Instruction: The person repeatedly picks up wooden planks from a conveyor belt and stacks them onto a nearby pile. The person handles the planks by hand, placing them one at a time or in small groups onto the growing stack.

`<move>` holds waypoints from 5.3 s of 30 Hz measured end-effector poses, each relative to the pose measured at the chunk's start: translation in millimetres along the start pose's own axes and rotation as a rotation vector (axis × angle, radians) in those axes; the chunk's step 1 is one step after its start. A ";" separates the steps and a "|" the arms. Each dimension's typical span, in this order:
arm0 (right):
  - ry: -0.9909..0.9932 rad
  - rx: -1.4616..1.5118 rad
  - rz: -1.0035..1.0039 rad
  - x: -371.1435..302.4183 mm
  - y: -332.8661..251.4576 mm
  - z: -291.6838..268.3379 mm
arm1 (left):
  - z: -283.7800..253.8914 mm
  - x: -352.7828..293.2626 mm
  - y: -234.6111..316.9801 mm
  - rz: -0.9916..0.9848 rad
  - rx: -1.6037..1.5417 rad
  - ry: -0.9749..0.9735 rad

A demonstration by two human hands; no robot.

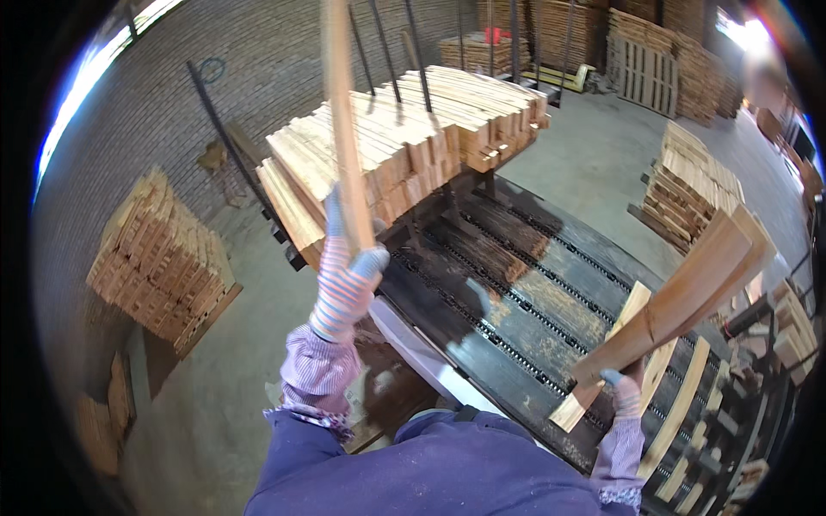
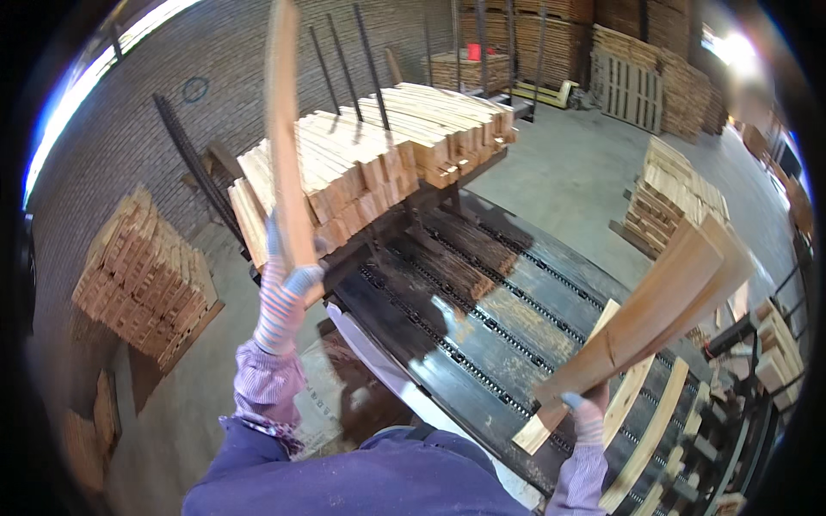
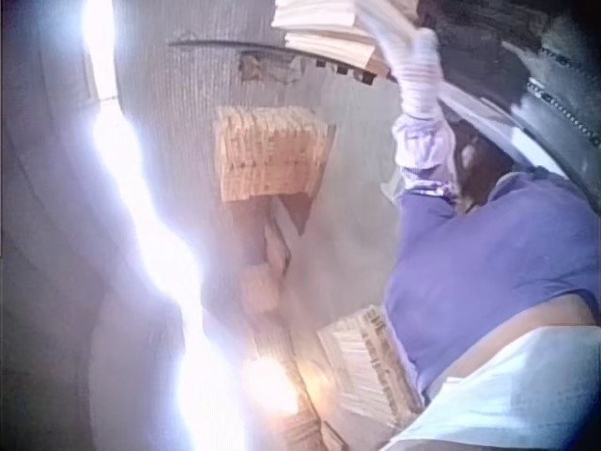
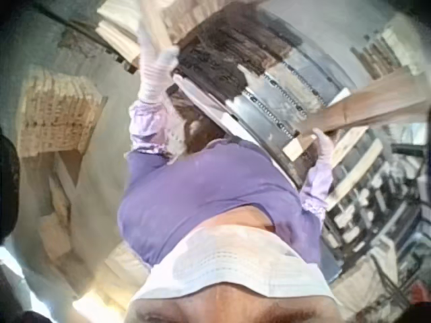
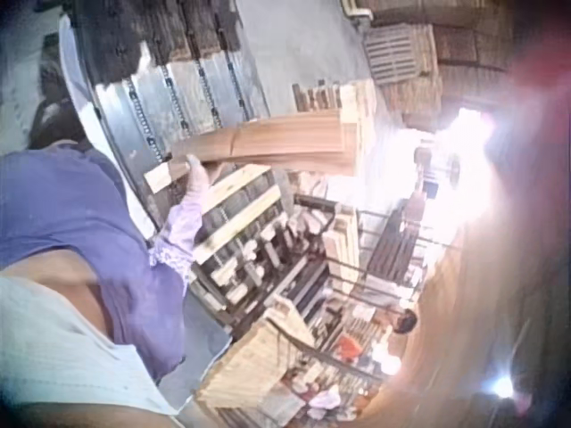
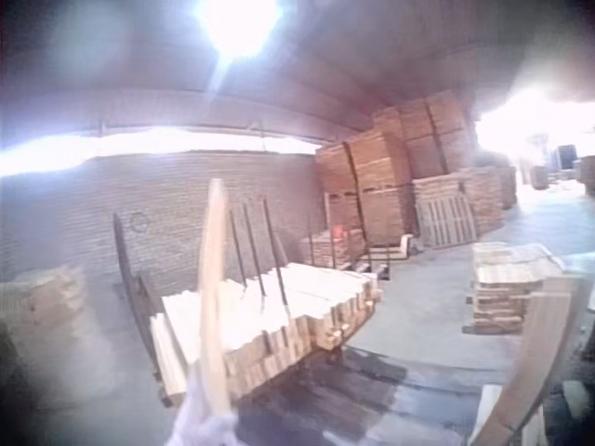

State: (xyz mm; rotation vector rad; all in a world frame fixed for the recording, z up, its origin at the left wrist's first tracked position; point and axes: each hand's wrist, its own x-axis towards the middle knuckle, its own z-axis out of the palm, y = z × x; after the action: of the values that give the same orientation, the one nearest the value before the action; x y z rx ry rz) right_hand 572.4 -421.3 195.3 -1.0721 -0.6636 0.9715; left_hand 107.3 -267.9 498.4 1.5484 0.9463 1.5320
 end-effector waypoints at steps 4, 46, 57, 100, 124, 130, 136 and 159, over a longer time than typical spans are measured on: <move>0.059 0.006 -0.040 -20.5 48.5 -17.0 | -59.1 39.2 8.5 0.103 0.232 0.224; -0.269 -1.918 -0.124 596.9 -204.1 511.2 | 15.3 40.1 -234.8 -0.589 0.300 -0.686; -0.160 -1.711 -0.518 360.5 -139.2 234.6 | 88.6 -48.7 -321.9 -0.310 0.626 -1.080; 0.285 0.203 0.262 -25.9 60.6 120.5 | 93.7 -68.6 -256.4 -1.214 -0.664 -0.857; 0.121 -0.240 0.527 -57.4 20.6 167.7 | 149.4 -149.1 -173.0 -0.937 -0.191 -0.999; 0.018 -0.082 0.416 -61.0 25.6 150.8 | 142.9 -145.2 -173.3 -1.009 -0.445 -0.973; 0.123 0.061 0.342 -92.3 -10.1 116.8 | 137.5 -142.6 -200.4 -1.057 -0.297 -0.765; 0.827 -1.131 0.323 -187.3 -77.4 -124.1 | 156.8 -142.6 -286.3 -0.373 1.054 -0.939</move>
State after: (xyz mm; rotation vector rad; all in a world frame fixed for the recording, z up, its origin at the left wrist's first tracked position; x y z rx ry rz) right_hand 618.5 -652.7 223.4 -2.4480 -0.2987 0.2488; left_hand 262.7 -269.0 177.9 2.2466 1.3789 -0.1494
